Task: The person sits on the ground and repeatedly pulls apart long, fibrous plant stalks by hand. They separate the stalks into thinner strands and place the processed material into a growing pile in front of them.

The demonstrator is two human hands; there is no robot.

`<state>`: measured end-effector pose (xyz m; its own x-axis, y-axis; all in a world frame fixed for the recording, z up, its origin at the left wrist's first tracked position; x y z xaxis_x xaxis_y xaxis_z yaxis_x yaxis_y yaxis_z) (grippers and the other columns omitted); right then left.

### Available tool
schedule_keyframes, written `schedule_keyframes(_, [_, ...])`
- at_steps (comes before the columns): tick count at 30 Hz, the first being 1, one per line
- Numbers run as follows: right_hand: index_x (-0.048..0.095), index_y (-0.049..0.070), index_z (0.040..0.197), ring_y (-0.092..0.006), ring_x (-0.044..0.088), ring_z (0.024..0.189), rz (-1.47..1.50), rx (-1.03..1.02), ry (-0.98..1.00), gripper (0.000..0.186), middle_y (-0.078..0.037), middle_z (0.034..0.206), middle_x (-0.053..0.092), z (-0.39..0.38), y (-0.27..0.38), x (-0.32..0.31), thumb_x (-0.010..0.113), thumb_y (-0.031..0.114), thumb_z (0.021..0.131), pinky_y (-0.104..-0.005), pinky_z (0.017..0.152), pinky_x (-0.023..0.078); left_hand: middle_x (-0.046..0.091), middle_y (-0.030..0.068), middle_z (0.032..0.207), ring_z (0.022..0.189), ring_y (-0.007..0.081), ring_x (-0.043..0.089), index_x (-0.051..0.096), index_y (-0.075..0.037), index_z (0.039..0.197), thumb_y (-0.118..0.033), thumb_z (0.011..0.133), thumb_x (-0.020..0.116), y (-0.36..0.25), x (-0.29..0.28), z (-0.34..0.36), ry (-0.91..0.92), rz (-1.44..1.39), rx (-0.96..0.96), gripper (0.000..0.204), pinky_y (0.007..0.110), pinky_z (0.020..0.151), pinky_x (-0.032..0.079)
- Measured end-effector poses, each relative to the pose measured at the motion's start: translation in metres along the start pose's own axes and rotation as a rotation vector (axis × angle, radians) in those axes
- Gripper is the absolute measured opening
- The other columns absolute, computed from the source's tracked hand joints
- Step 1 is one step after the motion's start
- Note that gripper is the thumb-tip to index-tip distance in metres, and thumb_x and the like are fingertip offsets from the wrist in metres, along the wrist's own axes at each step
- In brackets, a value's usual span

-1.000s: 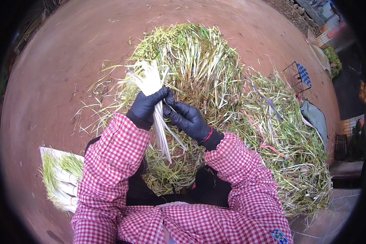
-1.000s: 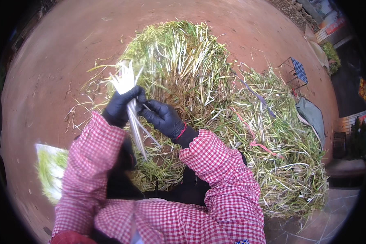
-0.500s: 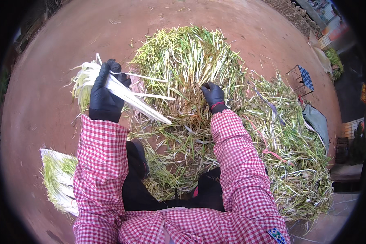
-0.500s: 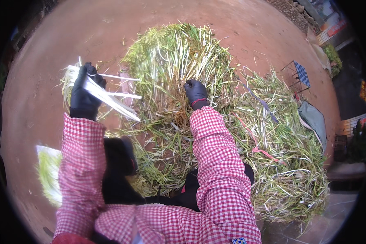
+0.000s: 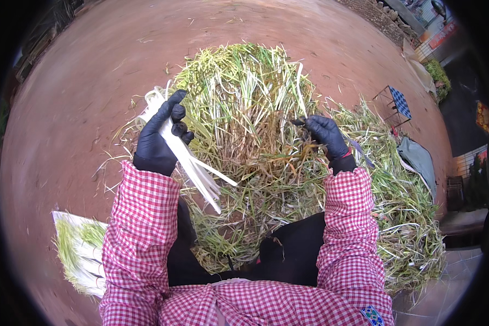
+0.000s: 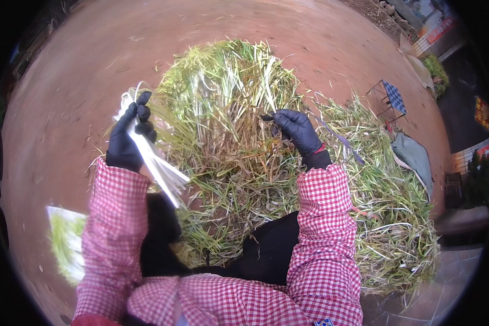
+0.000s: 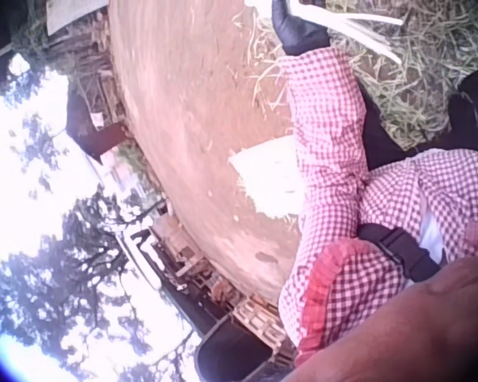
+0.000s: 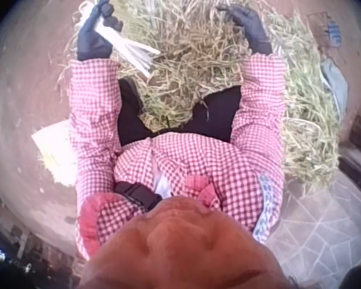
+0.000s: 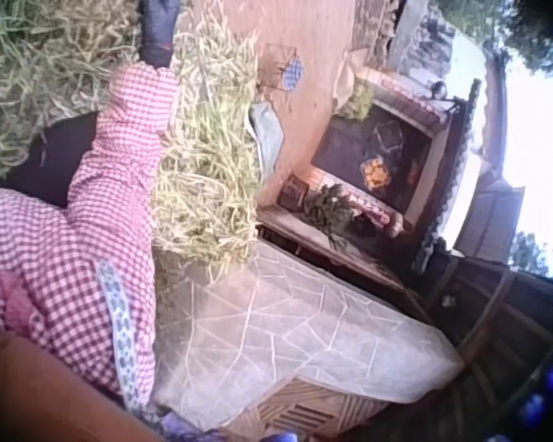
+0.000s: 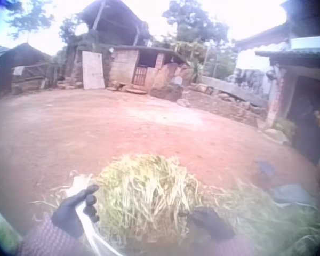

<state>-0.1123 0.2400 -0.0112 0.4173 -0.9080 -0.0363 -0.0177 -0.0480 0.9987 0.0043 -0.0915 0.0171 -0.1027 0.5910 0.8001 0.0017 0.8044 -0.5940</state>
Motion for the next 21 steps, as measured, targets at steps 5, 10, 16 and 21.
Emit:
schedule_keyframes(5, [0.066,0.013,0.096,-0.0252,0.062,0.08,-1.264,0.515,0.623,0.031,-0.01,0.086,0.065,-0.043,-0.089,0.014,0.061,0.034,0.074,-0.0373,0.072,0.049,0.048,-0.0046,0.079,0.057,0.005,0.043,0.046,-0.004,0.119,-0.019,0.087,0.051,0.009,0.01,-0.001,0.038,-0.017,-0.021,0.036,0.025,0.056,0.037])
schedule_keyframes(10, [0.067,0.014,0.093,-0.0277,0.06,0.085,-1.331,0.063,0.188,0.029,-0.011,0.084,0.064,-0.021,-0.085,0.005,0.061,0.034,0.073,-0.0373,0.076,0.047,0.05,-0.004,0.079,0.056,0.0053,0.044,0.046,-0.004,0.117,-0.018,0.087,0.05,0.015,0.014,0.002,0.039,0.015,0.011,0.034,0.024,0.055,0.039])
schedule_keyframes(16, [0.064,0.004,0.095,-0.0221,0.063,0.075,-0.606,-0.05,-0.145,0.023,-0.012,0.086,0.065,0.051,-0.126,0.021,0.06,0.019,0.077,-0.0322,0.067,0.049,0.05,-0.0039,0.078,0.057,0.0058,0.044,0.046,-0.005,0.117,-0.017,0.087,0.05,0.027,0.014,0.007,0.017,-0.014,-0.041,0.033,0.025,0.055,0.039])
schedule_keyframes(21, [0.058,-0.006,0.099,-0.0166,0.06,0.058,-0.162,0.317,-0.196,0.027,-0.012,0.075,0.062,0.084,-0.164,0.049,0.058,0.013,0.08,-0.0291,0.053,0.054,0.051,-0.0035,0.08,0.057,0.0074,0.045,0.046,-0.005,0.118,-0.017,0.086,0.052,0.03,0.012,0.008,0.005,0.003,-0.048,0.035,0.027,0.057,0.04])
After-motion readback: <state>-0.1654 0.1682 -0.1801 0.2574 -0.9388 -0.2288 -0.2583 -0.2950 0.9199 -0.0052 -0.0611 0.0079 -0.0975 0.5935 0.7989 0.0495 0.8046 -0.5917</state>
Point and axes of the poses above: each hand's wrist, its own z-axis towards the middle knuckle, its own x-axis out of the palm, y = z × x, the point moved 4 cm from there along z, towards the middle knuckle
